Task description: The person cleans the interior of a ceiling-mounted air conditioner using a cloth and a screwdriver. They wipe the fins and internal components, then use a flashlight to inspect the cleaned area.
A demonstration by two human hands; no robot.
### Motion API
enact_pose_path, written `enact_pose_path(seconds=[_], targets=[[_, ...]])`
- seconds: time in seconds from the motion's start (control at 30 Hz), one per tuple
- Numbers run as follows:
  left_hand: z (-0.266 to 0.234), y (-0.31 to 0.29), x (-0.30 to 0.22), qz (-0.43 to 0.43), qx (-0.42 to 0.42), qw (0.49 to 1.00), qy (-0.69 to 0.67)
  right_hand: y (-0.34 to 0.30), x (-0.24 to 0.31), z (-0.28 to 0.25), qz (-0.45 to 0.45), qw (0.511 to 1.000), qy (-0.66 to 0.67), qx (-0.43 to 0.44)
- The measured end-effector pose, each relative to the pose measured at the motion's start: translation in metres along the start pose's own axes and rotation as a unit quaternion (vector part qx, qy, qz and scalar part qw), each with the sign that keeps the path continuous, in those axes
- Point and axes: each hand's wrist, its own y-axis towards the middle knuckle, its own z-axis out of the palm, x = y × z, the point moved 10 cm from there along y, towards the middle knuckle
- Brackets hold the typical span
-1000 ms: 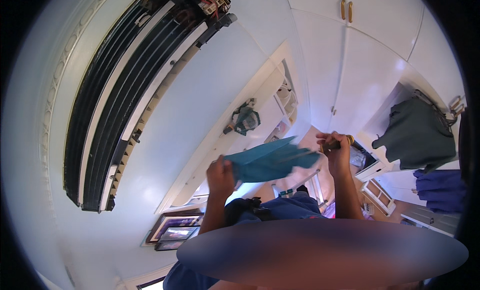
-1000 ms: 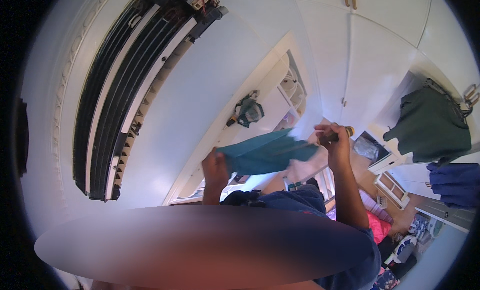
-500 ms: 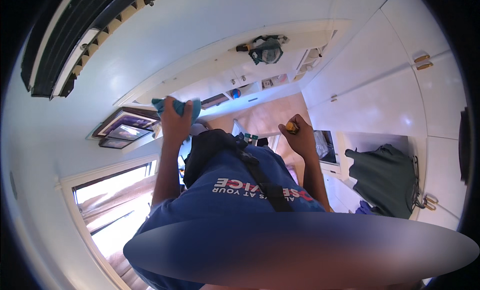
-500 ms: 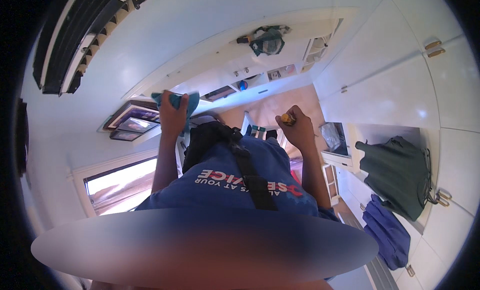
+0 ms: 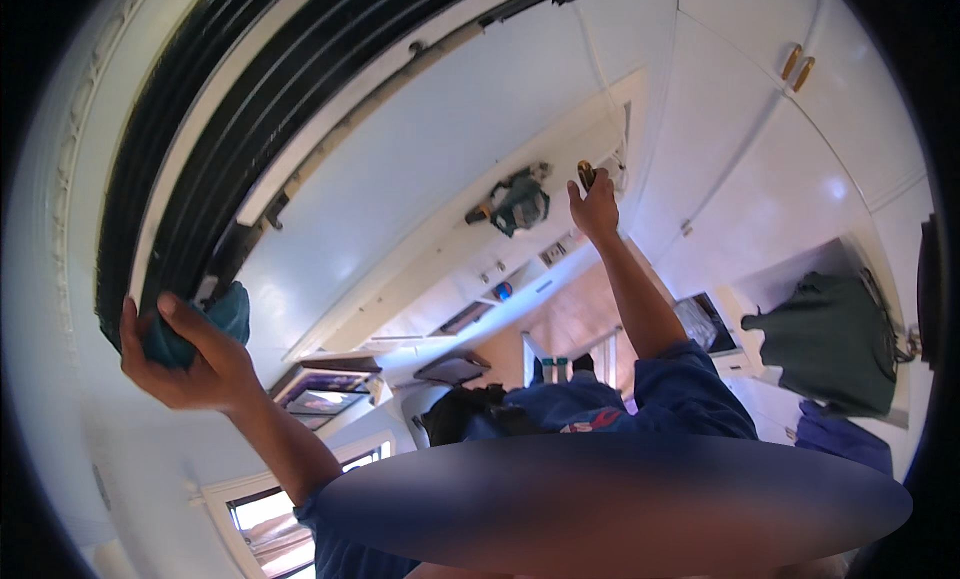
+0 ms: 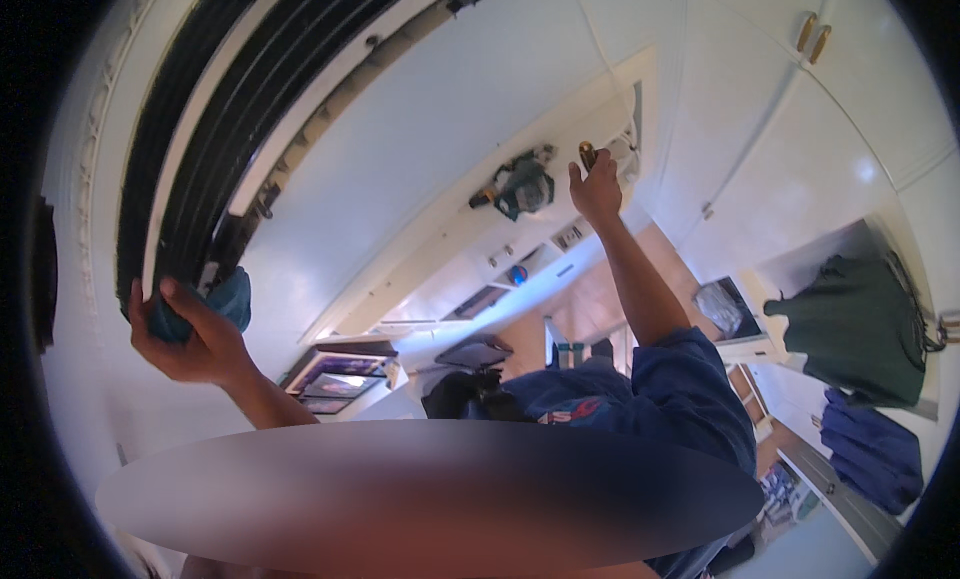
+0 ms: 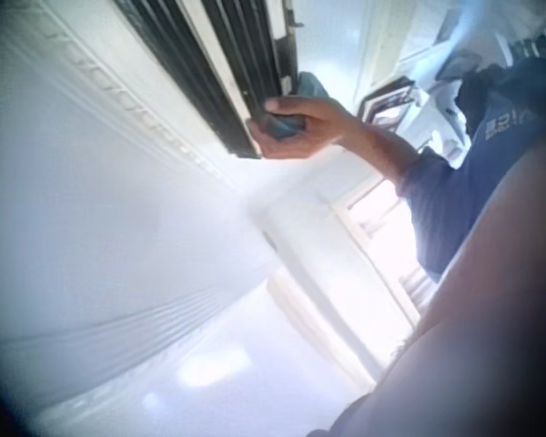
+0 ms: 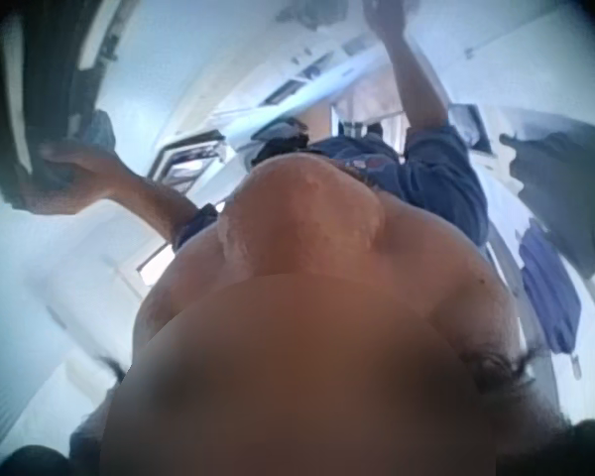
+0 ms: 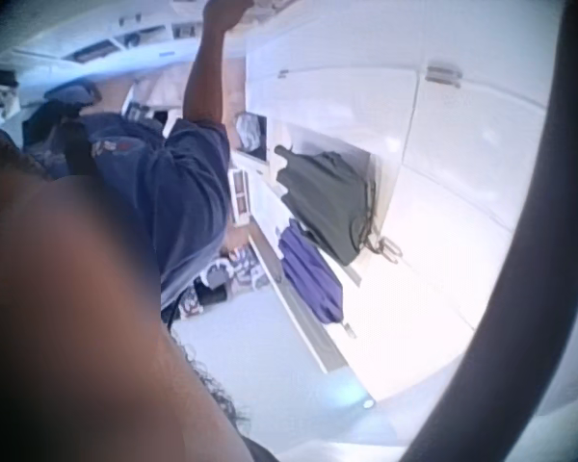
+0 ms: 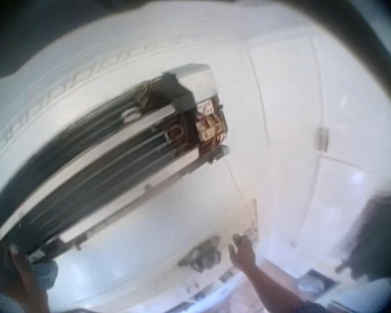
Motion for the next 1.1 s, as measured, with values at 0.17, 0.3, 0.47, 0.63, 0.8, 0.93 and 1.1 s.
enact_pose_path(seconds=[0.17, 0.3, 0.47, 0.63, 0.8, 0.93, 1.1], targets=[[0.071, 0.028, -0.023, 0.081, 0.000, 0.991, 0.107, 0.073, -0.015, 0.031, 0.118, 0.984, 0.017, -0.132], [0.071, 0.016, -0.024, 0.122, -0.071, 0.981, 0.131, 0.072, -0.014, 0.034, 0.121, 0.969, 0.013, -0.217], [0.081, 0.013, -0.016, 0.114, -0.033, 0.982, 0.145, 0.065, -0.013, 0.034, 0.097, 0.954, 0.012, -0.283], [0.083, 0.011, -0.017, 0.110, -0.030, 0.978, 0.173, 0.072, -0.016, 0.037, 0.103, 0.955, 0.000, -0.278], [0.081, 0.011, -0.018, 0.100, -0.048, 0.978, 0.178, 0.072, -0.016, 0.035, 0.096, 0.953, 0.001, -0.289], [0.085, -0.002, -0.081, 0.111, -0.057, 0.972, 0.198, 0.072, -0.015, 0.035, 0.093, 0.954, 0.003, -0.284], [0.148, -0.043, -0.200, 0.123, 0.114, 0.986, 0.006, 0.074, -0.023, 0.038, 0.128, 0.958, 0.040, -0.255]])
